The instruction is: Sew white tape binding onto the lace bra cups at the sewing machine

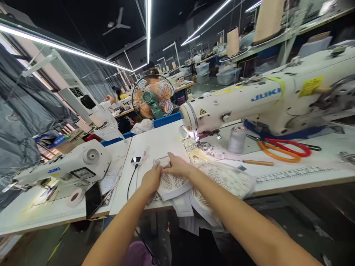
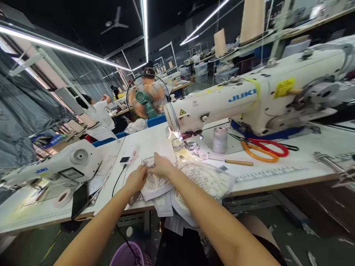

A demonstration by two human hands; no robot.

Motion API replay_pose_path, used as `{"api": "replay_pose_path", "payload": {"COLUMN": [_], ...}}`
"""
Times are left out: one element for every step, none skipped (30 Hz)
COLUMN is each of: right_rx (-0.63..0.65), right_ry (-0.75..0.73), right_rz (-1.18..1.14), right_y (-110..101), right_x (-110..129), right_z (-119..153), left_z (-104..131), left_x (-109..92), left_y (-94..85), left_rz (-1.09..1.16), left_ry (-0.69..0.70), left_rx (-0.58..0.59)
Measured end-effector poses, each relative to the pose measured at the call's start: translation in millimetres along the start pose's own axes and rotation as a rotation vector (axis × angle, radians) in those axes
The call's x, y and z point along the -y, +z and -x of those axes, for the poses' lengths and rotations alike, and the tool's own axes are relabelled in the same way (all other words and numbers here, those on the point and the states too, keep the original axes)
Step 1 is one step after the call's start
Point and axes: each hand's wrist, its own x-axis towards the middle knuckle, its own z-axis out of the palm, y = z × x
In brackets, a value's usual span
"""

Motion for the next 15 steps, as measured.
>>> {"api": "replay_pose_path", "payload": {"right_rx": [-0.013, -0.037, -0.065, -0.092, -0.134, -0.174, -0.209, -0.196, -0.117, 0.015, 0.104, 0.088, 0.057, 0.0, -0.007], "right_ry": [0.014, 0.015, 0.017, 0.011, 0.013, 0.04, 0.102, 0.183, 0.263, 0.339, 0.414, 0.463, 0.479, 0.465, 0.428], "right_rz": [0.021, 0.038, 0.051, 0.063, 0.07, 0.075, 0.079, 0.072, 0.019, -0.08, -0.171, -0.224, -0.249, -0.287, -0.354], "right_y": [-12.3, -26.7, -42.6, -59.2, -75.3, -89.7, -101.1, -108.6, -111.3, -109.1, -102.1, -91.3, -78.0, -63.5, -49.3], "right_x": [1.3, 1.8, 1.1, -1.4, -6.0, -13.1, -22.5, -33.9, -46.7, -60.0, -72.8, -84.2, -93.2, -99.2, -102.1], "right_z": [8.2, 20.0, 35.4, 53.9, 74.9, 97.6, 120.8, 143.6, 164.6, 182.8, 197.4, 207.7, 213.7, 215.8, 214.6], "left_z": [-2.6, -5.3, -7.7, -9.4, -9.9, -8.9, -6.3, -1.9, 3.9, 10.6, 17.4, 23.7, 28.5, 31.5, 32.3], "left_x": [3.2, 8.2, 14.6, 21.4, 27.5, 31.7, 33.0, 30.5, 24.2, 14.2, 1.5, -12.7, -27.0, -39.9, -50.4], "left_y": [2.8, 3.7, 2.7, 0.1, -3.8, -8.3, -12.8, -16.9, -20.0, -21.9, -22.3, -21.2, -18.9, -15.4, -11.2], "left_rz": [-0.041, -0.055, -0.057, -0.057, -0.057, -0.058, -0.063, -0.086, -0.11, -0.109, -0.071, -0.009, 0.053, 0.092, 0.106], "left_ry": [-0.035, -0.063, -0.095, -0.13, -0.163, -0.19, -0.212, -0.226, -0.219, -0.19, -0.087, 0.071, 0.233, 0.368, 0.432], "left_rx": [-0.01, -0.023, -0.043, -0.067, -0.092, -0.115, -0.152, -0.225, -0.297, -0.379, -0.413, -0.382, -0.305, -0.188, -0.092]}}
